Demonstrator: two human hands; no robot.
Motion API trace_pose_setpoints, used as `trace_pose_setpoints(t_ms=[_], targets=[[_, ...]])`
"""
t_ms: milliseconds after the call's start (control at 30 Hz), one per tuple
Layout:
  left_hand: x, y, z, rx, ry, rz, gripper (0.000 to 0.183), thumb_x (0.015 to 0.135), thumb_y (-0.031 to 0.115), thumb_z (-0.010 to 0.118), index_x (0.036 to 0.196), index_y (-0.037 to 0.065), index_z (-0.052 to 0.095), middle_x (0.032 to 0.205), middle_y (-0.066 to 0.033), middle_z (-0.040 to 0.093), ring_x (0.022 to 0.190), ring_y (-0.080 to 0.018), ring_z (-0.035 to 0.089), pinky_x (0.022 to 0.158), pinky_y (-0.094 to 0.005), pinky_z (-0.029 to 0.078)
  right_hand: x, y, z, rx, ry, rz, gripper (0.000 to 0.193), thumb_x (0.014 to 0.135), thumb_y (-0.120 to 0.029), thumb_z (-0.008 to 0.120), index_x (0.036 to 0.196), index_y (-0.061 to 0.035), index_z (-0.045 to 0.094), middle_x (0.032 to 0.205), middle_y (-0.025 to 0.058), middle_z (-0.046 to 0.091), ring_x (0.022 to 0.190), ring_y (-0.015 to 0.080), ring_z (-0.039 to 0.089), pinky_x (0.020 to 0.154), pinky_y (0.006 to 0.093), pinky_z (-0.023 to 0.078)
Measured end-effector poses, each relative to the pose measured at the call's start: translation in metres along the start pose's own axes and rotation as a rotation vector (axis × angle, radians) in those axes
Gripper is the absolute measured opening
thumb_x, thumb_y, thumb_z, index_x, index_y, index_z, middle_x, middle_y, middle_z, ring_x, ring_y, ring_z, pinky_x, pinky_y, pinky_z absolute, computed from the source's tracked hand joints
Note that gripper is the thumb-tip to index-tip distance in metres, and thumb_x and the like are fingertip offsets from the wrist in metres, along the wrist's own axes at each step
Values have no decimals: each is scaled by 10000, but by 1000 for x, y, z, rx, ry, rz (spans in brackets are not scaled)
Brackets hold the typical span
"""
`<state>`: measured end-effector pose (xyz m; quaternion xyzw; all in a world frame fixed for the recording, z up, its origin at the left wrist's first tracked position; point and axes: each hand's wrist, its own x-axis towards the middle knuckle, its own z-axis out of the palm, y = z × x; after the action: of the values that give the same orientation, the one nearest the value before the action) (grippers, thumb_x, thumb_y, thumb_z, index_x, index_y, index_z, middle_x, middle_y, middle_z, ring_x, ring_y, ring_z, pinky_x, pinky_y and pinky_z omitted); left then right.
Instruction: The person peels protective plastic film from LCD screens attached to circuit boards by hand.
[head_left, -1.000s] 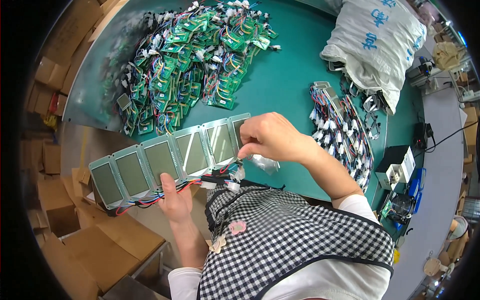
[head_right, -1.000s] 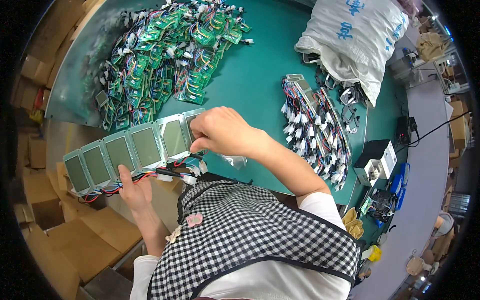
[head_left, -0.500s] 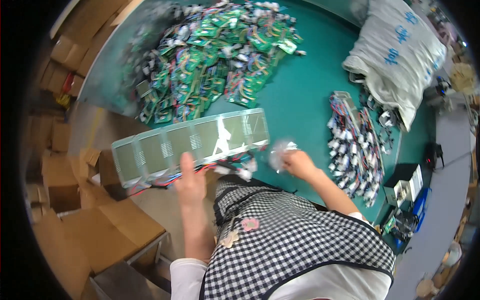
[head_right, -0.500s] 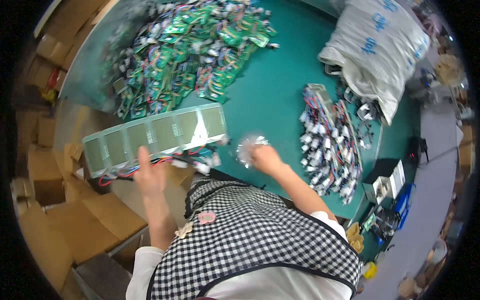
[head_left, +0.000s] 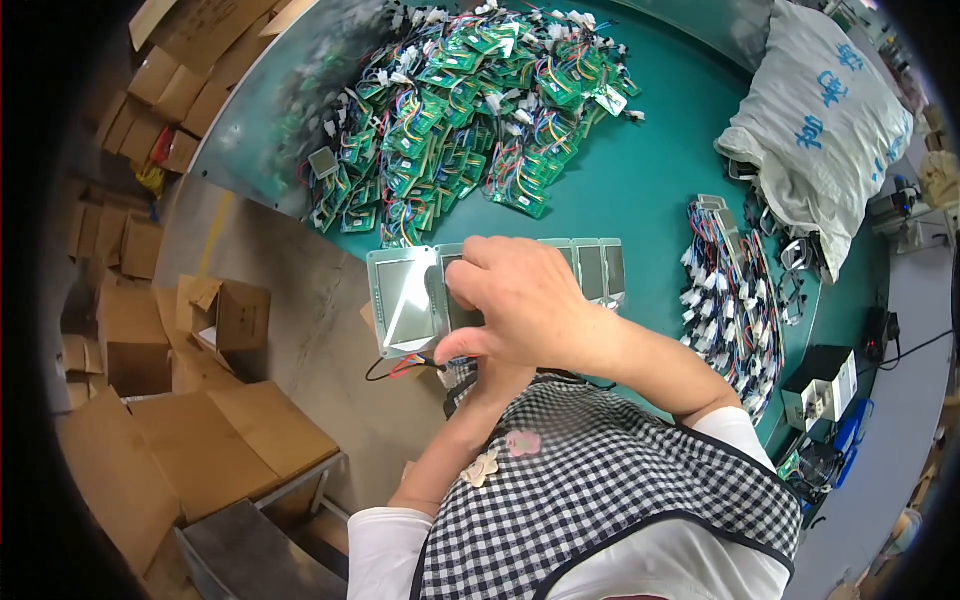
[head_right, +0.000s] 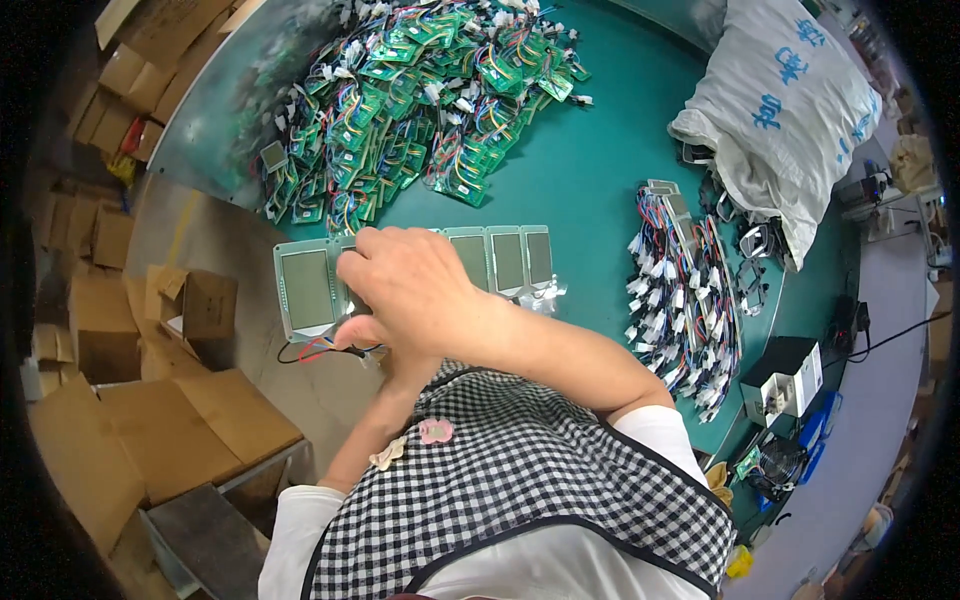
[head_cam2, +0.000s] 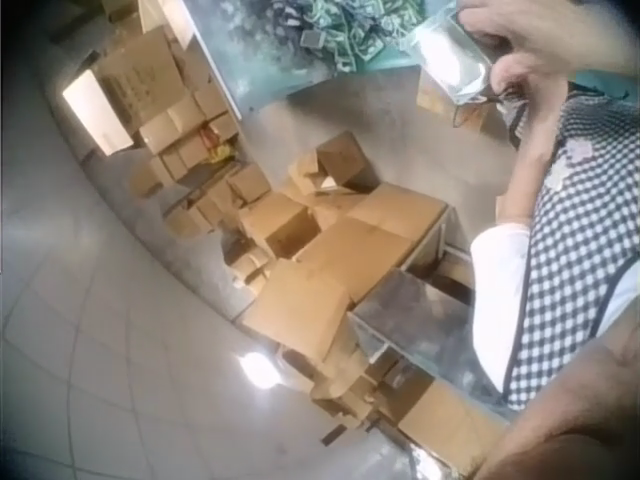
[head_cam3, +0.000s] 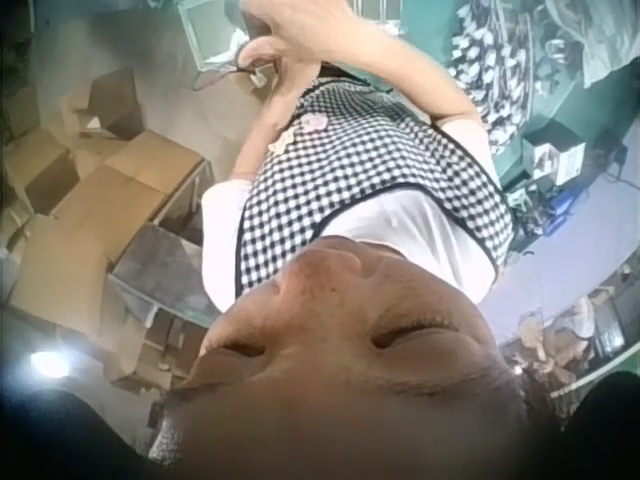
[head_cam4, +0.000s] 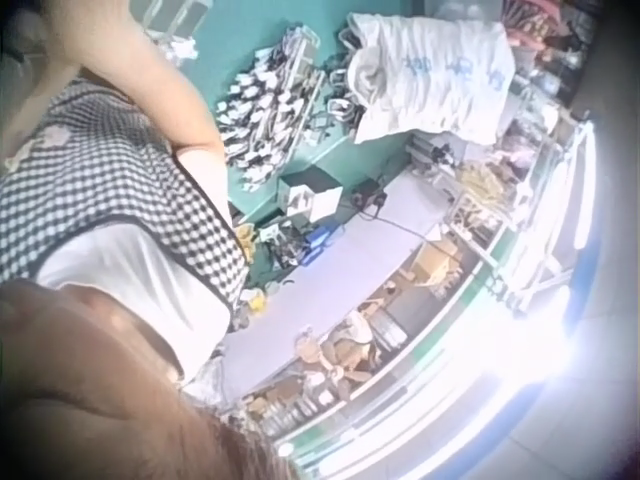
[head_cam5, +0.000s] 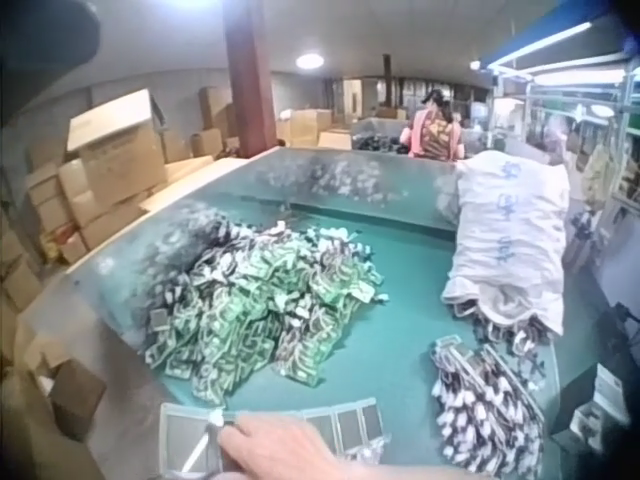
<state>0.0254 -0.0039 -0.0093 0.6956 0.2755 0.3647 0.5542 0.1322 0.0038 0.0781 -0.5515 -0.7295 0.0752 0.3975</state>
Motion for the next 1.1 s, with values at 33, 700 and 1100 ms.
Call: trace_pose_setpoints(t_ms=[33,700,1100], targets=[[-2,-4,-1,44,0,18,311,829,89,491,1121,-5,438,1086,-116,494,1013,-208,473,831,-332,377,1,1,1,2,-6,-4,401,588,-404,679,624,-66,466,626,65,426,571,247,468,480,350,367],[-18,-24,0,271,6,85,120,739,47,580,835,-24,569,711,-134,589,699,-277,586,604,-357,438,-19,14,22,-63,183,36,445,673,-174,640,1069,-15,510,1108,144,479,1033,307,444,878,441,344],[-16,-16,-8,488,-112,-24,338,760,62,552,1079,13,453,892,-146,559,814,-269,561,666,-381,425,-26,16,2,88,185,4,346,548,-304,733,718,-81,529,749,63,484,727,236,469,651,358,363]])
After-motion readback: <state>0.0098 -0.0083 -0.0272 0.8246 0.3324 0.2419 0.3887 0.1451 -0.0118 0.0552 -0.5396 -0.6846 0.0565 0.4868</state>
